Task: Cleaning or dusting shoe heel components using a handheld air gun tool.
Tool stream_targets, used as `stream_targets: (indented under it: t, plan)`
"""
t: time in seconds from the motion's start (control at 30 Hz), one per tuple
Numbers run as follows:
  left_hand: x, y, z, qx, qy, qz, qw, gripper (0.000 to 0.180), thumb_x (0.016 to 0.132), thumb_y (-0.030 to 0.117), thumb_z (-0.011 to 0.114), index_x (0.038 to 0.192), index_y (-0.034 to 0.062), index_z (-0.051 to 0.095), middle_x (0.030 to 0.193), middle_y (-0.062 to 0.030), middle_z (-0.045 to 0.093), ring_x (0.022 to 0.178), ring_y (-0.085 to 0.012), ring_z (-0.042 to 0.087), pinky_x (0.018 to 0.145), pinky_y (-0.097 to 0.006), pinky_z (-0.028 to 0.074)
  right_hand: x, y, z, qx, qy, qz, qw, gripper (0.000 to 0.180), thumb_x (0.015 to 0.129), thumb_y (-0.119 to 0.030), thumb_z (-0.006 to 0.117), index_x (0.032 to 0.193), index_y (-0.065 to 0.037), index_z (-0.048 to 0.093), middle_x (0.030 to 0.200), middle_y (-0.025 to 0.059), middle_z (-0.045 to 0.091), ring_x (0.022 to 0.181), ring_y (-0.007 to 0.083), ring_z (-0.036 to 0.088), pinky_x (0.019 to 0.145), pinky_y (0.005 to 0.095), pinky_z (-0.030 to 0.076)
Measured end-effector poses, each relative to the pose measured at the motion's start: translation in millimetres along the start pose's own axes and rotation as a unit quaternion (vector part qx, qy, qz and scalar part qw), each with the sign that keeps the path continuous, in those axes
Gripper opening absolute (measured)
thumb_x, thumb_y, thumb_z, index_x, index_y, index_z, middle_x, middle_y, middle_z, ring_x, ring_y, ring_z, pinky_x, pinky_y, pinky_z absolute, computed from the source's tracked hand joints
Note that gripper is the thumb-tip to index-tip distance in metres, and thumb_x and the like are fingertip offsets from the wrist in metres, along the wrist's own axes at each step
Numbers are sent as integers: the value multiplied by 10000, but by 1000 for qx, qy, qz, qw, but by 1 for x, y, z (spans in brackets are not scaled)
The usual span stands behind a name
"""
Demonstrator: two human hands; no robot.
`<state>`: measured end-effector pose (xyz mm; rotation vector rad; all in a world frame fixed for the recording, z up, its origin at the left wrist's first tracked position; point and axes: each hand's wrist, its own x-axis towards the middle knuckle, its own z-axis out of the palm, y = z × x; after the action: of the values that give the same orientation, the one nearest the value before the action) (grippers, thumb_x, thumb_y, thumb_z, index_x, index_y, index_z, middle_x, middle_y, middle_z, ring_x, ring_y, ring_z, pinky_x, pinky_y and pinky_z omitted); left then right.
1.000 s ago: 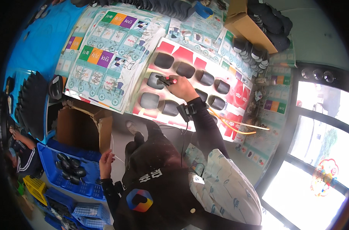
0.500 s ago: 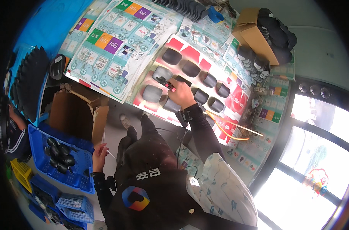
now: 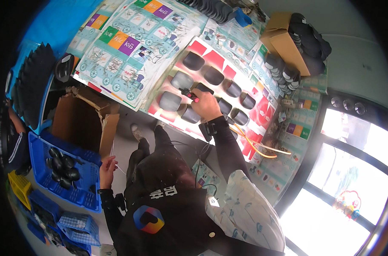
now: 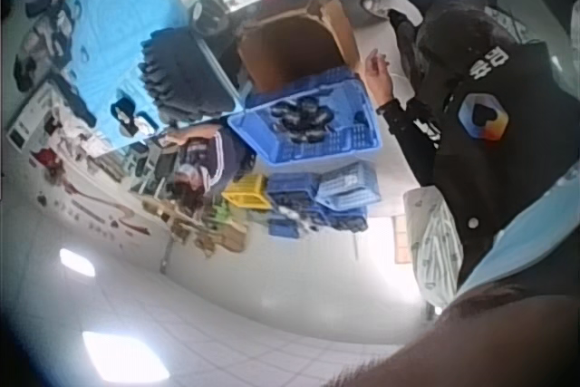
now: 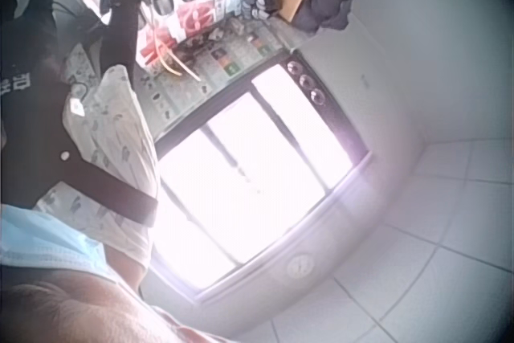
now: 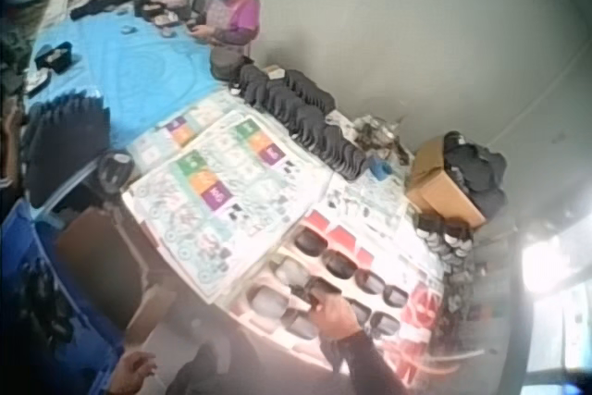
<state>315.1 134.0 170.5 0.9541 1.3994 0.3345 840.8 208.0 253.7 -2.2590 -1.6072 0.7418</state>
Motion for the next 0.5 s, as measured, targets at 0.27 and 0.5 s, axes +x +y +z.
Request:
stream_targets:
  t: [0.27, 0.5]
  plan:
    - [0, 1, 3, 16, 2, -7, 1000, 286, 1015, 152, 619, 1264, 19, 661, 977, -56, 705, 840, -118, 626, 772, -256, 508, 4, -3, -4, -32, -37, 16, 999, 295, 796, -101, 590, 1074, -109, 688, 856, 247, 687, 862, 469, 656, 758, 538, 525]
    - [4, 5, 6, -2, 2, -13, 1000, 275, 1007, 133, 610, 1252, 18, 661, 977, -58, 704, 839, -123, 631, 768, -260, 512, 10, 21, -16, -20, -29, 1, 999, 174, 823, -121, 648, 986, -72, 684, 841, 248, 662, 813, 472, 625, 704, 515, 497]
